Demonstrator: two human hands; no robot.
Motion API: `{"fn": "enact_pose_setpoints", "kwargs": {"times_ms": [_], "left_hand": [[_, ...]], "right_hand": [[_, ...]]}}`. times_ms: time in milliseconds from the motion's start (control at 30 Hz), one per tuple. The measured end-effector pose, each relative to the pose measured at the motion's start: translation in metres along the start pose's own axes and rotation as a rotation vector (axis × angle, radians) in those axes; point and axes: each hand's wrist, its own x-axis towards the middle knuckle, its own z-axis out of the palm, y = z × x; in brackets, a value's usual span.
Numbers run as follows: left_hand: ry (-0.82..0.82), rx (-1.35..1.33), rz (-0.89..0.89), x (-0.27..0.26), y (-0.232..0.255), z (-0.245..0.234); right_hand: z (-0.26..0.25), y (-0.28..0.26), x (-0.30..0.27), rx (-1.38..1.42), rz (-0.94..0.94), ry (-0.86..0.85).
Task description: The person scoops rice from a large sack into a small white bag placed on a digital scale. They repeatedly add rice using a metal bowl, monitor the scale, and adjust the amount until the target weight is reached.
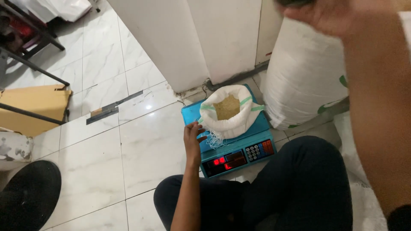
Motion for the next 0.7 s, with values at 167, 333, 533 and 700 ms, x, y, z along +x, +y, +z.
{"fn": "enact_pose_setpoints", "kwargs": {"times_ms": [167, 333, 533, 700], "left_hand": [[0.043, -0.107, 0.048, 0.005, -0.025, 0.001], [-0.004, -0.045, 0.145, 0.009, -0.023, 0.000], [-0.028, -0.015, 0.059, 0.023, -0.037, 0.007], [-0.075, -0.005, 0.120, 0.027, -0.047, 0.007]], "right_hand": [[0.010, 0.099, -0.019, 0.060, 0.120, -0.016], [-0.058, 0.179, -0.020, -0.242, 0.013, 0.010], [-0.119, 0.205, -0.009, -0.190, 0.157, 0.130], [-0.093, 0.202, -0.016, -0.194, 0.139, 0.104]]}}
